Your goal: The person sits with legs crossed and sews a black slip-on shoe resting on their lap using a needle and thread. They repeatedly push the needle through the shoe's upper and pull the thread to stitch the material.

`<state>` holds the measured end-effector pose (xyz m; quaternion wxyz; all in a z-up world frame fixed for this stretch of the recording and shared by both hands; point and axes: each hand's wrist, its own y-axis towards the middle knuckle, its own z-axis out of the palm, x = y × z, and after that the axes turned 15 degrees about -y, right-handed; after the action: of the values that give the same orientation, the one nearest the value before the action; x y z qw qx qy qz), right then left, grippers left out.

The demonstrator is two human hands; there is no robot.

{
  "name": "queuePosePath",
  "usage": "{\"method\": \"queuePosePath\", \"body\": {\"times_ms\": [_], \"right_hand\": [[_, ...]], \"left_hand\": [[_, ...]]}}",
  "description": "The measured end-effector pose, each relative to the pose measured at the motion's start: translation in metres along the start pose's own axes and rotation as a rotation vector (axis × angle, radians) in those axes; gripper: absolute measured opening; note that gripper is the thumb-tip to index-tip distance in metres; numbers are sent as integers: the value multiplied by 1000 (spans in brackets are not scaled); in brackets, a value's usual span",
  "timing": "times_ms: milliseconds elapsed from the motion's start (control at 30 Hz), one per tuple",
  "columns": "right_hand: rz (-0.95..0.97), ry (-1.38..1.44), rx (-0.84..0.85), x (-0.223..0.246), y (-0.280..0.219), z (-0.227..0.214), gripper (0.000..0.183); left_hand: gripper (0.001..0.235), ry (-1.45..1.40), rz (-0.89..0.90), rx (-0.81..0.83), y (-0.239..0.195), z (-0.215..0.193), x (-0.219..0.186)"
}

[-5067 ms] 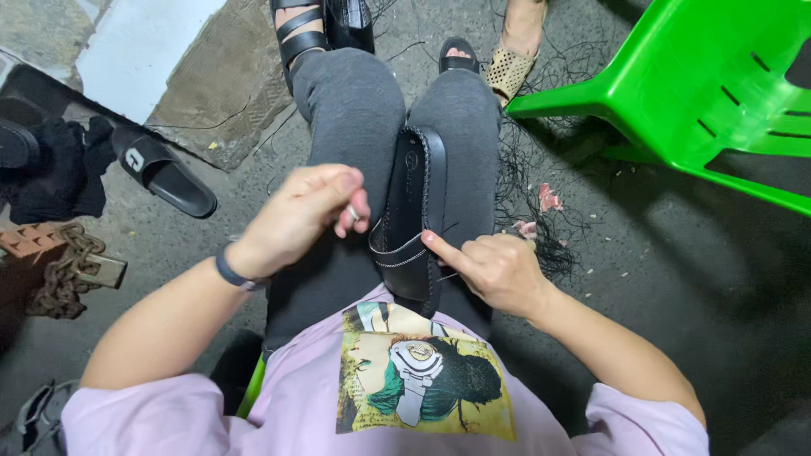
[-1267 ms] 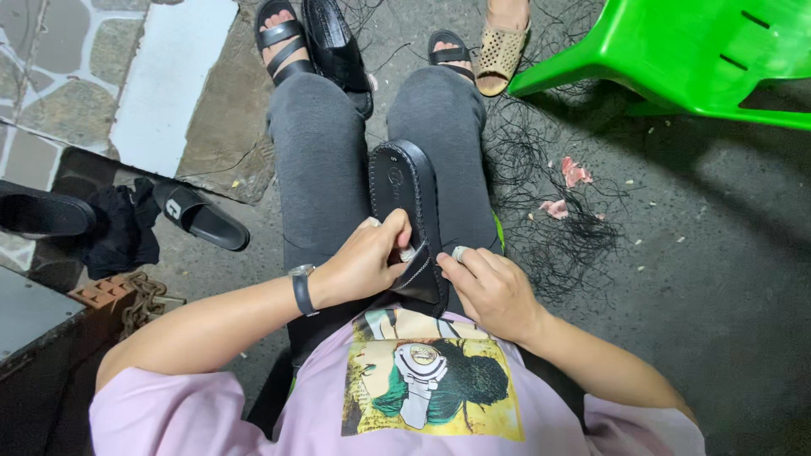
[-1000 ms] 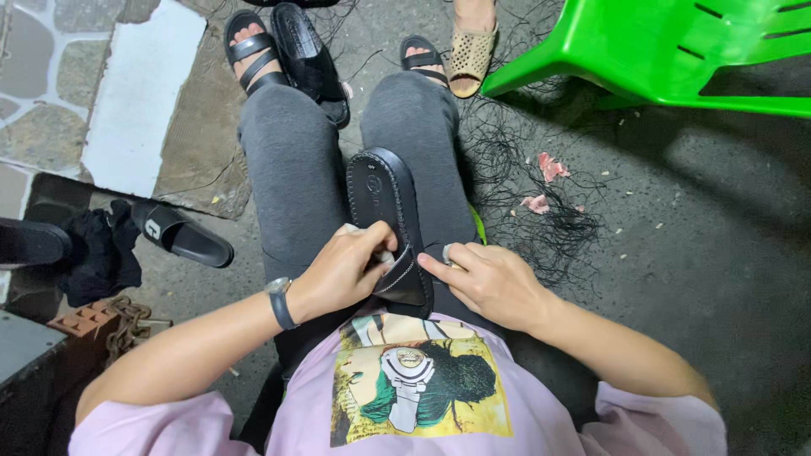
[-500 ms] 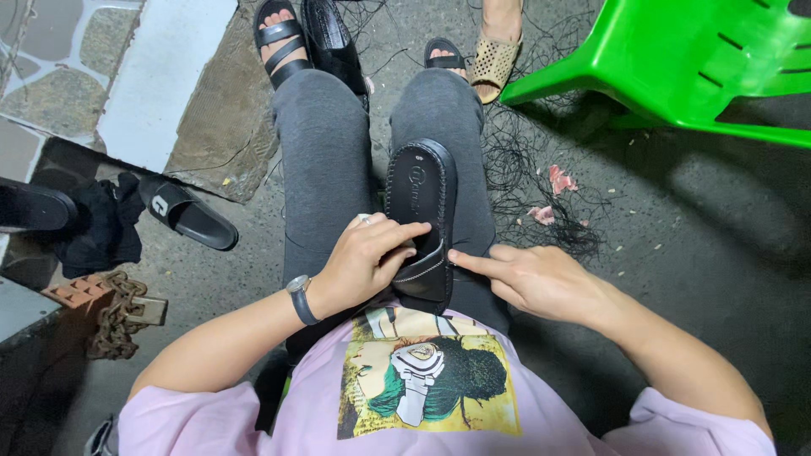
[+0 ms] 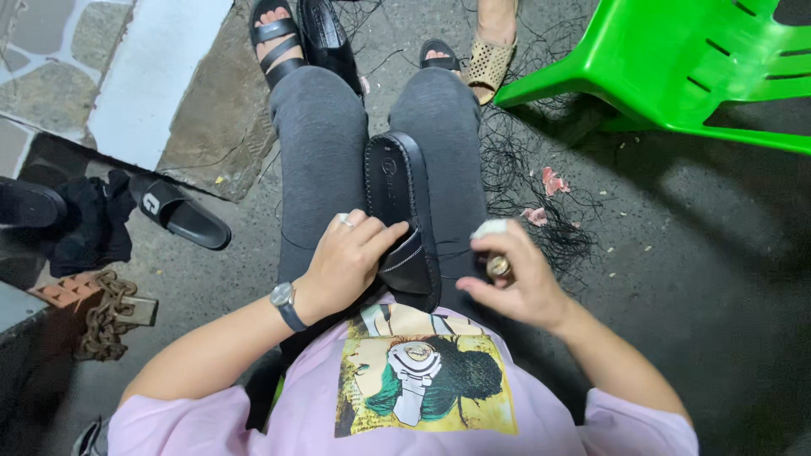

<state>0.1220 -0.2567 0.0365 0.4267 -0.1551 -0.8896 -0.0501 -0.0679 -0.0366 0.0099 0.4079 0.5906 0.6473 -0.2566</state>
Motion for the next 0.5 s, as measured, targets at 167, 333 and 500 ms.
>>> {"method": "queuePosePath", "body": {"times_ms": [167,333,500], "right_hand": [[102,-106,66,29,-16,49,25],[12,-300,47,31,-18,53,14],[-91,-261,139,26,-9,28,17]], "left_hand": [[19,153,155,-1,-4,-5,14],[26,375,74,-150,-24,-83,51],[44,392,-86,-55,-24,-94,-3]]}}
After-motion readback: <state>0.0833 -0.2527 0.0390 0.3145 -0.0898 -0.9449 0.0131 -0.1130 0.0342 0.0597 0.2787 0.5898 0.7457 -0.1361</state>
